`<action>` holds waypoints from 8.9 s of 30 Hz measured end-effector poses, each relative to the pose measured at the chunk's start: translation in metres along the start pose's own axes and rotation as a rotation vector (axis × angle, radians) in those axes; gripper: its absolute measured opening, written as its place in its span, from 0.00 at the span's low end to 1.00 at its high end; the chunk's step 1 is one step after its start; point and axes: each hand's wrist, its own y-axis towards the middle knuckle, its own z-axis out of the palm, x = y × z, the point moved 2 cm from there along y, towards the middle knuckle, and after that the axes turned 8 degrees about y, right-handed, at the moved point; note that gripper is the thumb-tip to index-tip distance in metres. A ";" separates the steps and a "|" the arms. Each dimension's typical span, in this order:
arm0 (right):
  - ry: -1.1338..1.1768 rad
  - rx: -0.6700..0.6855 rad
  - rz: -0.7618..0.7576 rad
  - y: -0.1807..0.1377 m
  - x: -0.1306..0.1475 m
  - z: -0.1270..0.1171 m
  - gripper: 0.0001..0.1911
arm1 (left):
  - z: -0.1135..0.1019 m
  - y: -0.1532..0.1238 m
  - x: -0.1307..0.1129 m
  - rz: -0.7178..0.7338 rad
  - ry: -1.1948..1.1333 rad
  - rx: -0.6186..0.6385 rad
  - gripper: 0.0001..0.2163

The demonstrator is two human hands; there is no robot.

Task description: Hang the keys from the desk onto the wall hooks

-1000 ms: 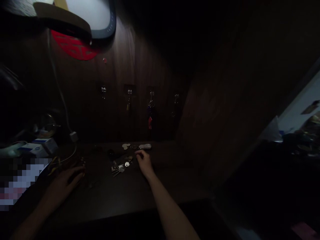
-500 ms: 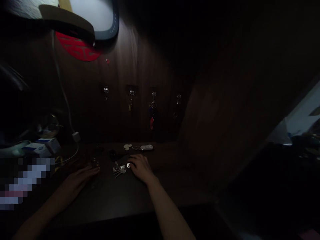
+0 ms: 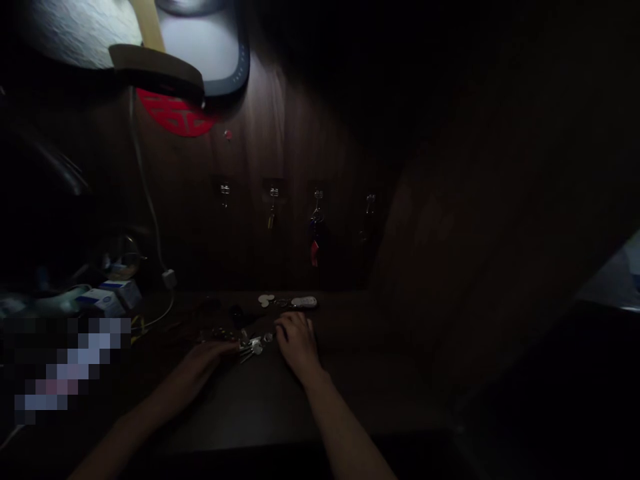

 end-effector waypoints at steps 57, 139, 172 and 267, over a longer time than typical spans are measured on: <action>0.731 -0.542 0.241 0.076 -0.015 -0.167 0.16 | -0.052 -0.015 0.033 -0.477 -0.061 -0.261 0.14; -0.008 0.229 -0.258 -0.007 0.045 0.030 0.15 | -0.022 -0.021 0.051 -0.335 0.494 -0.049 0.20; 0.586 0.175 -0.070 0.000 0.047 0.038 0.13 | -0.021 0.032 -0.032 -0.092 -0.331 -0.051 0.11; 1.407 0.213 0.287 0.020 0.083 0.016 0.19 | -0.077 0.055 -0.055 -0.278 -0.552 -0.180 0.15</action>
